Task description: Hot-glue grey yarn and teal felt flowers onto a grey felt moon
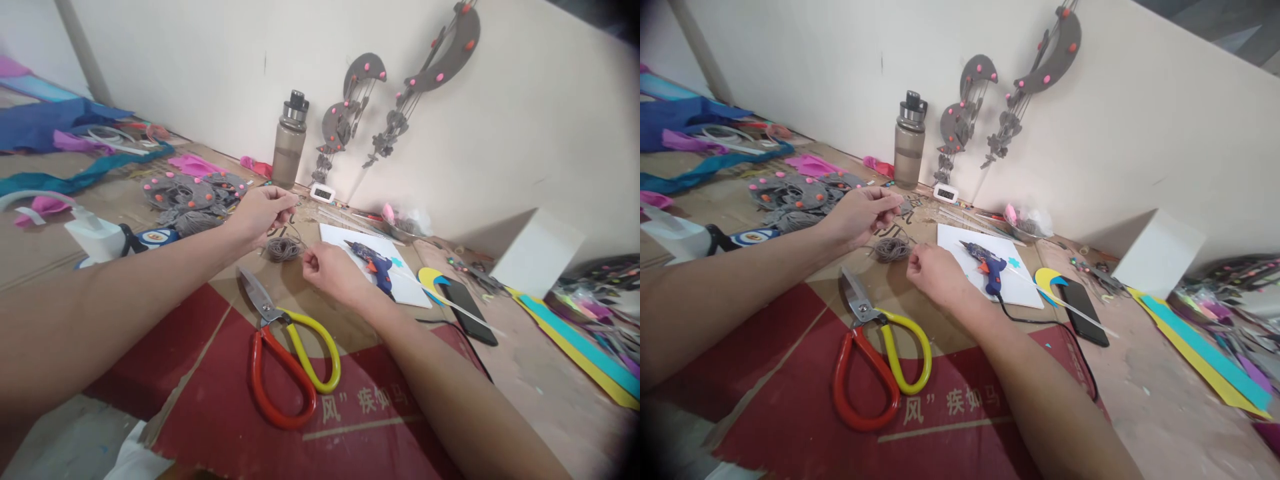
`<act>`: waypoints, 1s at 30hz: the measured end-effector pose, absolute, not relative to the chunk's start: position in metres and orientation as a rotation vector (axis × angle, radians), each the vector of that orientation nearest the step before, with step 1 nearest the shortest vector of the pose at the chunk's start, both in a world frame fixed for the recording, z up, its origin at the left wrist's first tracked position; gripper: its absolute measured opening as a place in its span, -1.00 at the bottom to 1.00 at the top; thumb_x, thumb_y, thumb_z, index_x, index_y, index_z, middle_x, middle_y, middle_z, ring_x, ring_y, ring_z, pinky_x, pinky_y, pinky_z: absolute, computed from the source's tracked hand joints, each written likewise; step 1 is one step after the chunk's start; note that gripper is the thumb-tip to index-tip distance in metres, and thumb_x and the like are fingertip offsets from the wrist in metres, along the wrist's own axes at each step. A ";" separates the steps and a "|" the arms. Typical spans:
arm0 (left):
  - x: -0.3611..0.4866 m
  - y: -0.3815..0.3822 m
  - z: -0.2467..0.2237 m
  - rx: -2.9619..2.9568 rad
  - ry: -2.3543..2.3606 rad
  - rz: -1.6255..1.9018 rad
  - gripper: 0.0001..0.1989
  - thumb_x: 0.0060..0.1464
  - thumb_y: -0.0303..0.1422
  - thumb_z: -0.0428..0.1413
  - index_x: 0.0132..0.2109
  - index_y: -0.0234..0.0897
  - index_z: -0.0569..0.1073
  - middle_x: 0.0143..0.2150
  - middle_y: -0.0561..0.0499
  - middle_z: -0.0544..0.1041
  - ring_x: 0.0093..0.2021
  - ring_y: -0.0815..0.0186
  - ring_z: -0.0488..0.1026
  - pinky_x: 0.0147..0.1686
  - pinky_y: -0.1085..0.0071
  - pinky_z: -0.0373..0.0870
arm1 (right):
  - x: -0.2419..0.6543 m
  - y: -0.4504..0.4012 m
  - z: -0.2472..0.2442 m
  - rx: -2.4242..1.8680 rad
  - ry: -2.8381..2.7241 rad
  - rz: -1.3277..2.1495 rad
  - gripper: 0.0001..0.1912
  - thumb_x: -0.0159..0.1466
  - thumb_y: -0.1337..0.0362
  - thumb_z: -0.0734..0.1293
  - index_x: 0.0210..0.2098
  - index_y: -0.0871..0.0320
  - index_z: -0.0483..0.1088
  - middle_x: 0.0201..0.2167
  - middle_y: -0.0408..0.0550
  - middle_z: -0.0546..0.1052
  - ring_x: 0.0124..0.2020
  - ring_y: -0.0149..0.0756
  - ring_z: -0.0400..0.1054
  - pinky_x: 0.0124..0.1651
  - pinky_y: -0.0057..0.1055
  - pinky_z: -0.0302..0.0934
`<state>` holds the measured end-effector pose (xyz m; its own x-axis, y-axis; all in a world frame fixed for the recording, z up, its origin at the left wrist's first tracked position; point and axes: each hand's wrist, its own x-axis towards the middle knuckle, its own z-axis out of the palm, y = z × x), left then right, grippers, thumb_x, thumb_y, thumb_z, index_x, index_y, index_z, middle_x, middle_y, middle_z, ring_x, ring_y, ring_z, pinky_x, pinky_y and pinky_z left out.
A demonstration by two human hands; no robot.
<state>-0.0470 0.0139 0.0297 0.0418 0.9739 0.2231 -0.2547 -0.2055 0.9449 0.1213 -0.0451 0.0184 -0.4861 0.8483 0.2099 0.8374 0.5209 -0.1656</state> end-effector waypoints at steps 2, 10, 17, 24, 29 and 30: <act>-0.048 0.015 0.031 1.209 0.849 1.437 -0.86 -0.04 -0.45 0.16 -0.49 -0.37 0.37 -0.56 0.05 0.39 -0.66 0.56 0.19 -0.72 0.59 -0.03 | 0.118 -0.046 0.016 -1.341 -2.455 0.161 -0.89 0.13 0.44 0.21 -0.39 0.18 0.36 -0.42 -0.12 0.45 -0.42 -0.42 0.27 -0.34 -0.51 0.07; -0.047 0.015 0.031 1.205 0.814 1.445 -0.87 -0.03 -0.48 0.14 -0.50 -0.37 0.37 -0.57 0.06 0.37 -0.64 0.56 0.21 -0.70 0.61 0.02 | 0.101 -0.042 0.007 -1.265 -2.537 0.182 -0.86 0.24 0.40 0.22 -0.32 0.20 0.41 -0.29 -0.02 0.45 -0.26 -0.36 0.30 -0.17 -0.46 0.13; -0.047 0.015 0.029 1.227 0.815 1.440 -0.85 -0.02 -0.45 0.15 -0.50 -0.36 0.37 -0.55 0.04 0.39 -0.65 0.56 0.19 -0.71 0.59 -0.02 | 0.097 -0.042 0.011 -1.412 -2.607 0.120 -0.87 0.15 0.44 0.20 -0.37 0.22 0.38 -0.37 -0.01 0.45 -0.40 -0.36 0.27 -0.32 -0.46 0.09; -0.046 0.011 0.030 1.213 0.826 1.415 -0.85 -0.02 -0.46 0.15 -0.50 -0.36 0.37 -0.55 0.05 0.38 -0.66 0.57 0.18 -0.72 0.59 -0.01 | 0.136 -0.088 0.074 -1.009 -2.568 1.050 -0.79 0.24 0.42 0.15 -0.27 0.20 0.41 -0.40 -0.15 0.49 -0.40 -0.46 0.33 -0.33 -0.52 0.16; -0.046 0.013 0.032 1.177 0.846 1.428 -0.87 -0.05 -0.47 0.16 -0.49 -0.35 0.37 -0.58 0.07 0.38 -0.67 0.57 0.19 -0.73 0.59 -0.05 | 0.156 -0.129 0.104 -0.626 -2.718 1.607 -0.65 0.28 0.52 0.09 -0.22 0.20 0.47 -0.18 -0.02 0.54 -0.14 -0.41 0.40 -0.11 -0.50 0.19; -0.046 0.013 0.032 1.168 0.853 1.431 -0.87 -0.05 -0.47 0.16 -0.49 -0.35 0.37 -0.59 0.07 0.38 -0.67 0.57 0.19 -0.74 0.59 -0.05 | 0.160 -0.131 0.100 -0.769 -2.644 1.494 -0.68 0.29 0.50 0.10 -0.22 0.20 0.46 -0.24 -0.04 0.54 -0.20 -0.42 0.40 -0.14 -0.50 0.20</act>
<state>-0.0458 0.0129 0.0321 0.0299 0.9774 0.2094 -0.2802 -0.1929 0.9404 0.1597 -0.1312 0.1000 -0.8795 0.4184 -0.2269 0.4102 0.4245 -0.8071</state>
